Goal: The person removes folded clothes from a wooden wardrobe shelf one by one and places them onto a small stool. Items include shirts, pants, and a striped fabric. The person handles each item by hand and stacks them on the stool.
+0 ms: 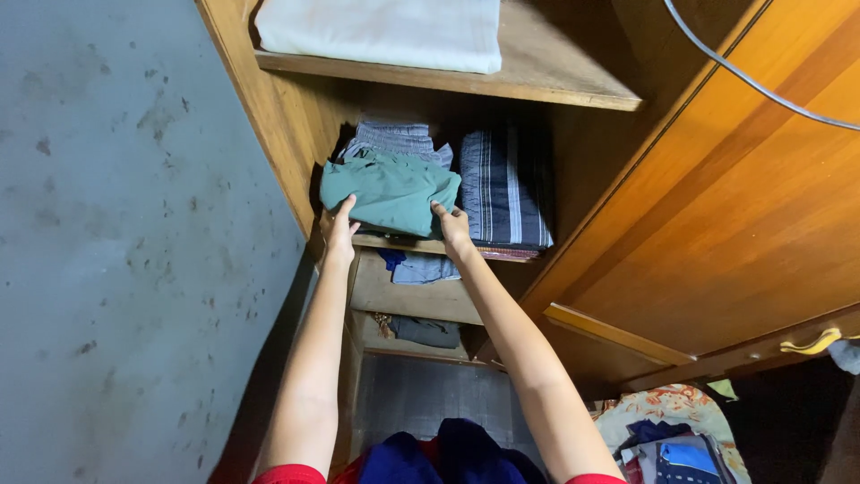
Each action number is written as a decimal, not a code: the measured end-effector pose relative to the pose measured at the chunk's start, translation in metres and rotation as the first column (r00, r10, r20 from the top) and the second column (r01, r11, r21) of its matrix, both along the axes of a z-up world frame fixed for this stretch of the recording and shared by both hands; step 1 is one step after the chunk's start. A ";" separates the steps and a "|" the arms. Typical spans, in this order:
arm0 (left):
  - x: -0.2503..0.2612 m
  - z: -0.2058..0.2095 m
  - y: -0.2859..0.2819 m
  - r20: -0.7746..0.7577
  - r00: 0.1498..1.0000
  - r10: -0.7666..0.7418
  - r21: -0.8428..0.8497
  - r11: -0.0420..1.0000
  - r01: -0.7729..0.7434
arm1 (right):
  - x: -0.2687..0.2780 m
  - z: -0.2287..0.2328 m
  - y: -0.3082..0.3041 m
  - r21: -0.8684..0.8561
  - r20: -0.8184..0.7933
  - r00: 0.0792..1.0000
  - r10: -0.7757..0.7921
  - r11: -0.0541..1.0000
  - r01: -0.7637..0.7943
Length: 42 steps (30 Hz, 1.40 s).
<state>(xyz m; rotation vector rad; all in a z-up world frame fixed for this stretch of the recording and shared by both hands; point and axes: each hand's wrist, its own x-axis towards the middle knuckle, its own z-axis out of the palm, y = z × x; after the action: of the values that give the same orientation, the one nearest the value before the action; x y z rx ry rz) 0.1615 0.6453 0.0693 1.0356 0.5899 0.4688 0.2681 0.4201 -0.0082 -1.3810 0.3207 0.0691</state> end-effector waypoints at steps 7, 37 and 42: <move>-0.001 0.001 -0.002 0.013 1.000 -0.003 0.042 0.999 0.002 | -0.034 0.049 -0.001 0.009 0.021 1.000 -0.002 1.000 0.002; -0.047 0.000 -0.076 -0.051 0.999 -0.004 0.274 0.962 0.018 | -0.137 0.100 -0.084 -0.045 0.094 0.978 -0.185 0.981 0.189; -0.041 -0.047 -0.075 -0.130 0.986 -0.107 0.337 0.930 0.146 | -0.158 0.103 -0.106 -0.122 0.163 0.959 -0.230 0.960 0.251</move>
<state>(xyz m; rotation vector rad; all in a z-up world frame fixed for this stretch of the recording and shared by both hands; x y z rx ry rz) 0.1205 0.5700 0.0226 1.4342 0.5439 0.4112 0.1103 0.3138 0.0951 -1.4689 0.3738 -0.2616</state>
